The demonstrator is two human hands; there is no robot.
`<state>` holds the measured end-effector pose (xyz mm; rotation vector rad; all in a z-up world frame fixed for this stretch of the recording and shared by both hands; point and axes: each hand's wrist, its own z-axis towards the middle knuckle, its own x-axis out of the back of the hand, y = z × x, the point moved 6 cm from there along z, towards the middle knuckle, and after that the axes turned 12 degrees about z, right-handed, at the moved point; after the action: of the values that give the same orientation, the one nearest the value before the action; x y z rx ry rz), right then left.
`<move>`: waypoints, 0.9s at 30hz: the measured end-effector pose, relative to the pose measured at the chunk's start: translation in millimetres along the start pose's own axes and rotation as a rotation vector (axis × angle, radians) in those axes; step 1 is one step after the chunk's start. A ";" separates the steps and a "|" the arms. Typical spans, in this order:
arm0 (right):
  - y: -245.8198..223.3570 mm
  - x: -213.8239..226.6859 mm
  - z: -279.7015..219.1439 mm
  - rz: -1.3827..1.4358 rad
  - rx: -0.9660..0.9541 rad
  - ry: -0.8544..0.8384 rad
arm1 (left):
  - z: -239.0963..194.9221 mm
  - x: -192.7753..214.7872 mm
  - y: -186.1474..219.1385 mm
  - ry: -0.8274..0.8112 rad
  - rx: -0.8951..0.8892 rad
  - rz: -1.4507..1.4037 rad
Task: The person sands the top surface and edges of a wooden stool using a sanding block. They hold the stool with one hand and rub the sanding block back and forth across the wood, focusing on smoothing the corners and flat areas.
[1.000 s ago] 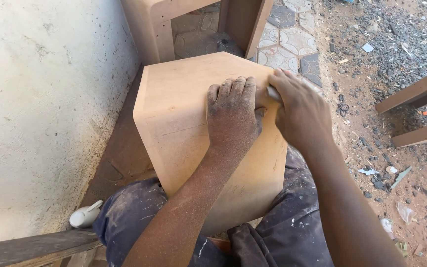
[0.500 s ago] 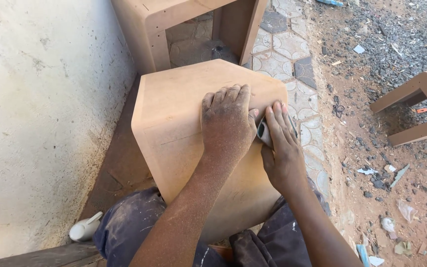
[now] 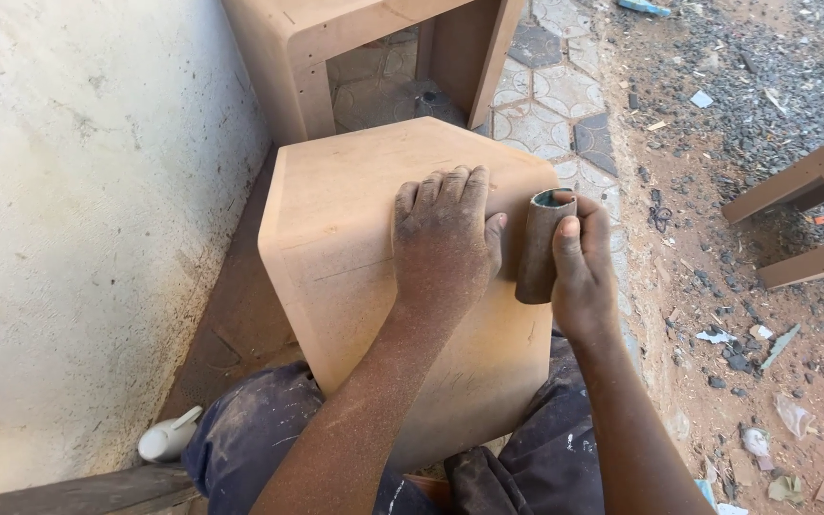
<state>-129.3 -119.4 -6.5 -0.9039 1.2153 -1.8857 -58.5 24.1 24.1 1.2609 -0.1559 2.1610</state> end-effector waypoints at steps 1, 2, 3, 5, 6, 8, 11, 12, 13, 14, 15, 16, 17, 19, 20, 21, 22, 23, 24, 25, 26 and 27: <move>4.3 -0.8 -0.3 0.002 -0.003 -0.007 | -0.8 -3.1 -1.3 -0.002 0.007 0.004; 7.5 2.9 -0.7 0.018 0.010 0.049 | -1.0 -5.1 -1.1 0.013 -0.001 0.016; 10.6 6.9 -1.3 0.034 0.021 0.105 | -1.3 -6.9 -0.5 0.029 -0.009 0.028; 31.4 12.9 5.3 -0.068 0.027 0.148 | -1.2 -7.5 -0.4 0.030 -0.006 0.023; 40.8 16.9 8.2 -0.171 0.035 0.190 | -1.4 -7.5 -0.5 0.033 -0.003 0.017; 26.5 5.9 7.0 -0.213 0.038 0.199 | 0.1 -7.0 0.5 0.038 0.000 0.016; 8.1 -2.1 3.1 -0.262 0.096 0.227 | -0.7 -9.0 -0.5 0.054 0.007 0.019; 0.6 -2.2 2.2 -0.275 0.160 0.253 | -0.5 -10.2 -0.8 0.075 0.008 0.014; -2.9 -1.7 0.3 -0.274 0.153 0.243 | -2.6 -8.0 -0.2 0.067 0.015 0.018; -8.1 -1.7 -0.1 -0.309 0.163 0.228 | -3.3 -2.5 1.2 0.111 0.012 0.009; -13.3 -1.4 -0.2 -0.344 0.173 0.213 | -3.8 3.0 2.8 0.155 0.008 0.001; -13.7 -2.7 5.7 -0.343 0.170 0.207 | -4.4 0.7 2.9 0.152 0.013 0.003; -15.9 -5.7 11.8 -0.403 0.200 0.185 | -4.8 -2.0 3.1 0.145 0.016 -0.001; -22.4 -6.7 28.1 -0.460 0.230 0.157 | -6.0 -3.1 5.2 0.138 0.022 -0.002; -28.0 -12.1 40.4 -0.545 0.263 0.074 | -5.2 -4.1 5.8 0.084 0.024 0.039; -33.6 -17.8 52.2 -0.629 0.297 -0.010 | -4.6 -4.6 6.1 0.029 0.025 0.081; -37.1 -16.8 68.9 -0.615 0.301 -0.023 | -4.1 -6.1 6.0 0.028 0.037 0.096; -27.2 -15.6 87.5 -0.737 0.088 -0.087 | -4.2 -5.3 6.5 0.065 0.039 0.085; -16.9 -12.5 101.9 -0.858 -0.128 -0.156 | -5.9 -4.7 7.8 0.101 0.041 0.071; -8.2 -15.5 117.1 -0.850 -0.122 -0.174 | -7.7 -2.2 7.8 0.098 0.055 0.085; 3.1 -23.8 132.4 -1.001 -0.107 -0.319 | -7.5 1.4 8.9 0.122 0.057 0.077; 15.2 -31.3 146.8 -1.149 -0.092 -0.464 | -7.2 5.0 10.3 0.146 0.058 0.068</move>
<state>13.0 -162.0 19.9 -2.2588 0.4719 -2.1840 -71.4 21.0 26.5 1.1389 -0.0769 2.3224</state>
